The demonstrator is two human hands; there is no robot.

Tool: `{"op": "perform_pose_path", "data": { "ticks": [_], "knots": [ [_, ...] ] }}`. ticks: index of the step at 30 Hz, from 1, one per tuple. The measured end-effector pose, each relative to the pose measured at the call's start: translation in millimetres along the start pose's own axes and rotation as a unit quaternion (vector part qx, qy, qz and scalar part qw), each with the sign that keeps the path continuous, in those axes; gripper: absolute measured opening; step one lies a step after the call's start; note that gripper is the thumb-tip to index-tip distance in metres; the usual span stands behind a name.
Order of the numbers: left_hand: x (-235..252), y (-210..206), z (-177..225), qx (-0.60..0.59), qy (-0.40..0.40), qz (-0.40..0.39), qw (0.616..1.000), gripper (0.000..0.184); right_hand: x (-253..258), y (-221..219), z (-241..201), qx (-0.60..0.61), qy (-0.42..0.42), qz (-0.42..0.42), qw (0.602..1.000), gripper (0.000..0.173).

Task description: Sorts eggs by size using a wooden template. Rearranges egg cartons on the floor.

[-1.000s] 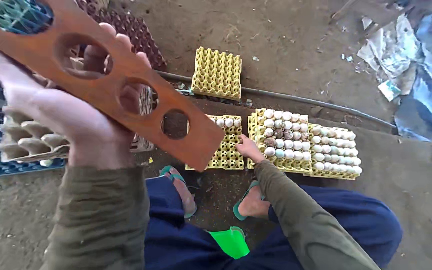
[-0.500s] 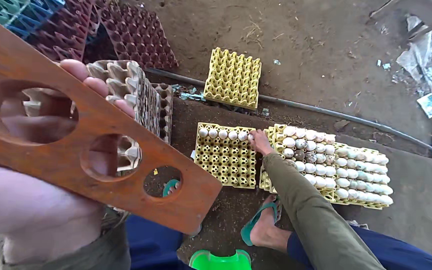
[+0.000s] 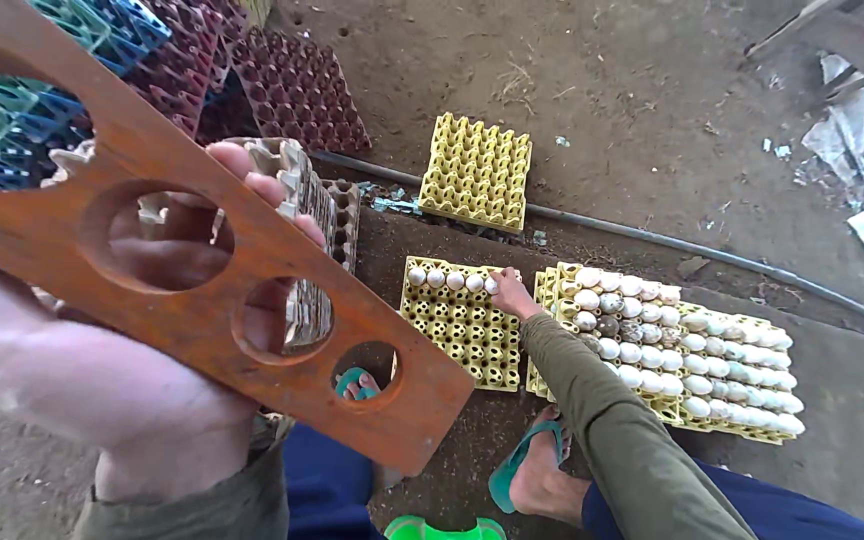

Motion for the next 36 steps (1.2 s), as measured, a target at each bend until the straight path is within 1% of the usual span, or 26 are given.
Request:
{"op": "perform_pose_path", "data": {
  "ticks": [3, 5, 6, 7, 8, 9, 10, 11, 12, 13, 14, 15, 16, 18, 19, 20, 23, 25, 27, 28, 29, 30, 32, 33, 35, 36],
  "knots": [
    [1.5, -2.2, 3.2, -0.012, 0.001, 0.032, 0.999, 0.094, -3.0, 3.4, -4.8, -0.054, 0.006, 0.02, 0.998, 0.053],
    [0.0, -2.7, 5.0, -0.023, 0.006, 0.048, 0.999, 0.097, -6.6, 2.5, 1.5, -0.03, 0.007, 0.021, 0.999, 0.049],
    [-0.8, -3.6, 6.0, -0.024, 0.004, 0.05, 0.998, 0.097, -10.7, 1.8, 8.1, 0.023, 0.003, 0.02, 1.0, 0.053],
    [-0.3, -4.5, 6.2, -0.022, -0.001, 0.051, 0.998, 0.096, -17.8, 4.8, 14.5, 0.11, -0.002, 0.016, 0.994, 0.057],
    [0.6, -4.9, 6.5, -0.025, -0.008, 0.049, 0.998, 0.096, -28.8, 9.9, 19.6, 0.218, -0.004, 0.007, 0.976, 0.06],
    [0.9, -5.1, 7.3, -0.031, -0.007, 0.047, 0.998, 0.095, -39.8, 11.2, 23.9, 0.327, 0.001, -0.012, 0.945, 0.062],
    [0.6, -5.2, 8.4, -0.037, -0.006, 0.055, 0.998, 0.096, -53.2, 9.7, 25.6, 0.425, 0.016, -0.044, 0.904, 0.062],
    [0.6, -5.2, 9.0, -0.038, -0.004, 0.065, 0.997, 0.096, -68.0, 8.3, 25.2, 0.505, 0.035, -0.085, 0.858, 0.063],
    [0.7, -6.7, 9.2, -0.037, -0.003, 0.071, 0.997, 0.096, -83.8, 9.3, 22.1, 0.56, 0.058, -0.124, 0.817, 0.063],
    [0.8, -8.8, 9.6, -0.024, -0.004, 0.074, 0.997, 0.096, -98.7, 12.0, 17.5, 0.597, 0.085, -0.152, 0.783, 0.062],
    [0.2, -11.4, 9.9, -0.014, -0.009, 0.076, 0.997, 0.095, -112.8, 15.1, 12.2, 0.63, 0.105, -0.168, 0.751, 0.055],
    [-0.8, -15.2, 9.8, -0.014, -0.009, 0.083, 0.996, 0.097, -127.1, 18.1, 6.5, 0.659, 0.112, -0.176, 0.722, 0.046],
    [-2.3, -19.0, 9.4, -0.014, -0.011, 0.087, 0.996, 0.098, -140.4, 20.9, -0.1, 0.687, 0.108, -0.184, 0.695, 0.043],
    [-6.6, -27.2, 8.5, -0.028, -0.01, 0.093, 0.995, 0.098, -163.9, 28.3, -15.9, 0.737, 0.089, -0.204, 0.639, 0.061],
    [-9.3, -31.0, 7.8, -0.041, -0.005, 0.106, 0.993, 0.097, -175.6, 32.5, -23.9, 0.753, 0.092, -0.216, 0.615, 0.065],
    [-12.6, -34.8, 6.1, -0.05, 0.005, 0.116, 0.992, 0.095, -186.4, 36.5, -30.5, 0.763, 0.104, -0.226, 0.596, 0.064],
    [-25.7, -45.5, -2.0, -0.048, 0.042, 0.136, 0.989, 0.091, -215.2, 50.5, -41.4, 0.767, 0.154, -0.222, 0.582, 0.055],
    [-33.8, -52.9, -5.7, -0.038, 0.061, 0.133, 0.989, 0.088, -235.8, 60.8, -47.2, 0.762, 0.175, -0.218, 0.584, 0.054],
    [-40.3, -59.0, -8.3, -0.041, 0.068, 0.135, 0.988, 0.087, -259.2, 71.1, -51.2, 0.748, 0.222, -0.214, 0.588, 0.047],
    [-43.1, -61.1, -9.8, -0.042, 0.072, 0.139, 0.987, 0.087, -270.6, 77.0, -51.7, 0.744, 0.246, -0.209, 0.585, 0.048],
    [-45.6, -63.6, -10.7, -0.041, 0.077, 0.139, 0.986, 0.086, -280.0, 82.8, -52.1, 0.742, 0.26, -0.202, 0.585, 0.057],
    [-48.1, -65.9, -11.1, -0.04, 0.082, 0.143, 0.986, 0.085, -288.4, 88.3, -52.4, 0.737, 0.264, -0.191, 0.592, 0.056],
    [-51.9, -69.4, -11.0, -0.04, 0.085, 0.143, 0.985, 0.085, -303.9, 97.7, -52.0, 0.729, 0.25, -0.182, 0.611, 0.037],
    [-53.9, -71.1, -10.3, -0.037, 0.085, 0.139, 0.986, 0.084, -310.8, 101.2, -51.6, 0.723, 0.227, -0.182, 0.627, 0.037],
    [-57.7, -73.3, -8.5, -0.029, 0.085, 0.133, 0.987, 0.083, -320.2, 106.9, -48.2, 0.721, 0.206, -0.184, 0.636, 0.058],
    [-58.6, -74.1, -7.6, -0.029, 0.083, 0.127, 0.988, 0.083, -323.8, 109.8, -45.9, 0.72, 0.213, -0.183, 0.635, 0.063]
  ]
}}
Point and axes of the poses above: each hand's wrist, its own x-axis towards the middle knuckle, its own y-axis out of the back of the hand, z = x × y, the point moved 6 cm from there along x, towards the middle knuckle, and after that the axes turned 13 degrees about -y, right-handed, at the moved point
